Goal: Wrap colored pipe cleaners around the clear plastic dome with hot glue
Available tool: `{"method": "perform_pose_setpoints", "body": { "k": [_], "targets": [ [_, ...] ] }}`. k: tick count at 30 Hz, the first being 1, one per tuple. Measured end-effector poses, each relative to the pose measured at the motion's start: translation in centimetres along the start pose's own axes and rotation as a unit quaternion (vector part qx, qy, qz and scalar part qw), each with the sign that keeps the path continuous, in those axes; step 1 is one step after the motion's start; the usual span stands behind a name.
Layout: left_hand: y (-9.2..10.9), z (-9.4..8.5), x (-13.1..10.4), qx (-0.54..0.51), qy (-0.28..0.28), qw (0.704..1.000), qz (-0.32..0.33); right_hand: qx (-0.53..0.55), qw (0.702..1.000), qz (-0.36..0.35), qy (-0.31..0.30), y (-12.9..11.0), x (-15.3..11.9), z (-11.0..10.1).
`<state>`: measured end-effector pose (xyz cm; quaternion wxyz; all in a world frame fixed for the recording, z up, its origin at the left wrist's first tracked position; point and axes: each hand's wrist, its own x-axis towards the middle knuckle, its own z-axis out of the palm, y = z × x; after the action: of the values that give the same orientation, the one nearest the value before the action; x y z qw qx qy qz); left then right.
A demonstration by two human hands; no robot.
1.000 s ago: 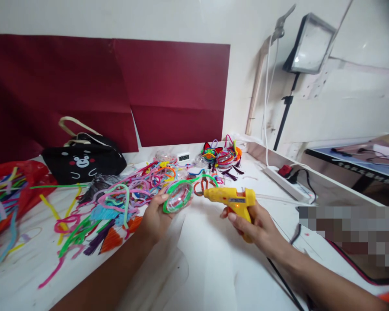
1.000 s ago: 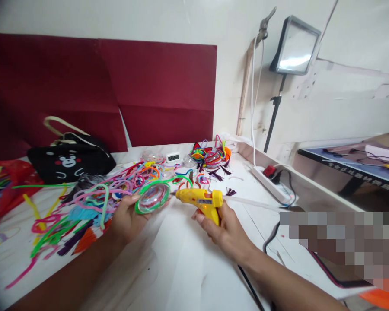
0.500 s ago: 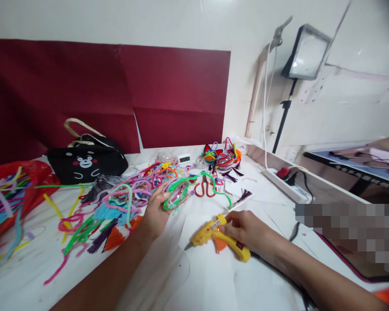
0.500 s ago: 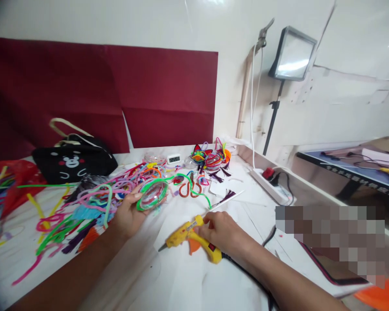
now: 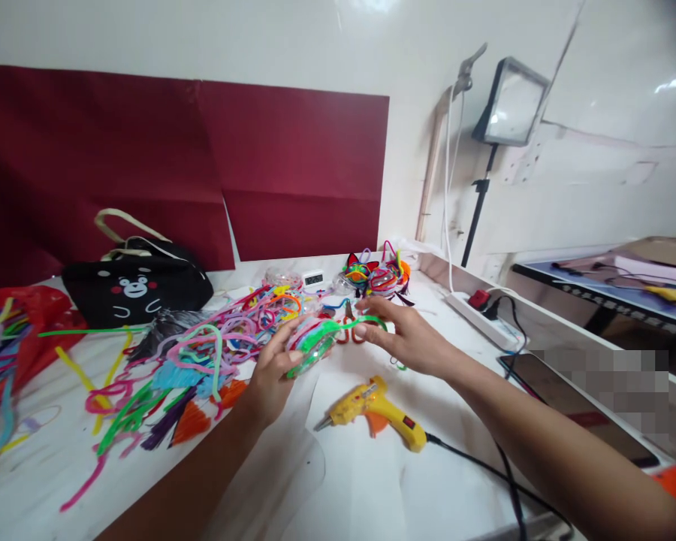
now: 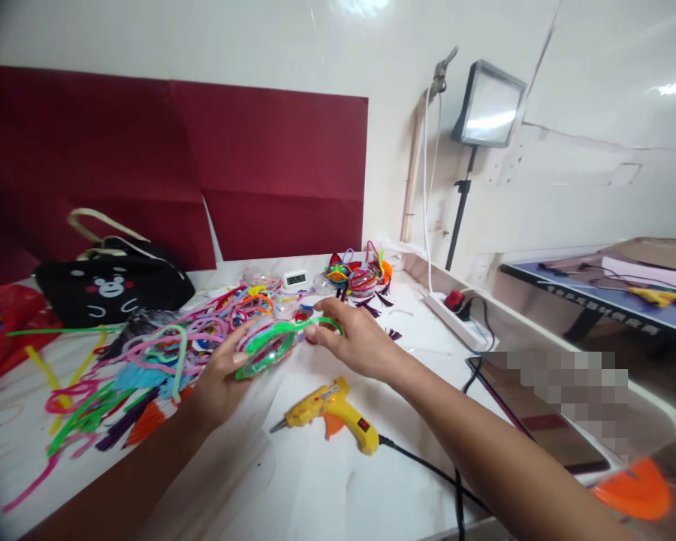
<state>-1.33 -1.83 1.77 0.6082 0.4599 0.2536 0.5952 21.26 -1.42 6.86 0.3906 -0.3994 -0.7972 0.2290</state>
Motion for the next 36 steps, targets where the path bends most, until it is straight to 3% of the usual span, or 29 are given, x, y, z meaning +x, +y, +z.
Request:
{"method": "perform_pose_setpoints", "body": {
  "k": [2,4,12,22,31,36],
  "targets": [
    [-0.1,0.0,-0.1,0.005,-0.015,1.000,0.007,0.086,0.994,0.047,-0.054,0.5,0.5,0.1],
    [-0.2,-0.1,-0.1,0.007,-0.027,1.000,0.008,0.139,0.986,0.070,-0.062,0.9,0.6,0.2],
    [-0.5,0.0,-0.3,0.029,-0.051,0.998,0.005,0.223,0.971,0.089,0.018,2.2,0.4,1.3],
    [-0.3,0.6,-0.5,0.029,-0.054,0.998,-0.020,0.271,0.954,0.114,0.066,1.8,0.2,2.7],
    [-0.4,0.4,-0.8,0.029,-0.068,0.997,-0.018,0.344,0.920,0.183,0.039,1.9,-0.2,3.3],
    [-0.5,0.4,-0.9,0.041,-0.070,0.996,-0.025,0.433,0.870,0.234,-0.020,2.2,-0.4,3.2]
  ]
}}
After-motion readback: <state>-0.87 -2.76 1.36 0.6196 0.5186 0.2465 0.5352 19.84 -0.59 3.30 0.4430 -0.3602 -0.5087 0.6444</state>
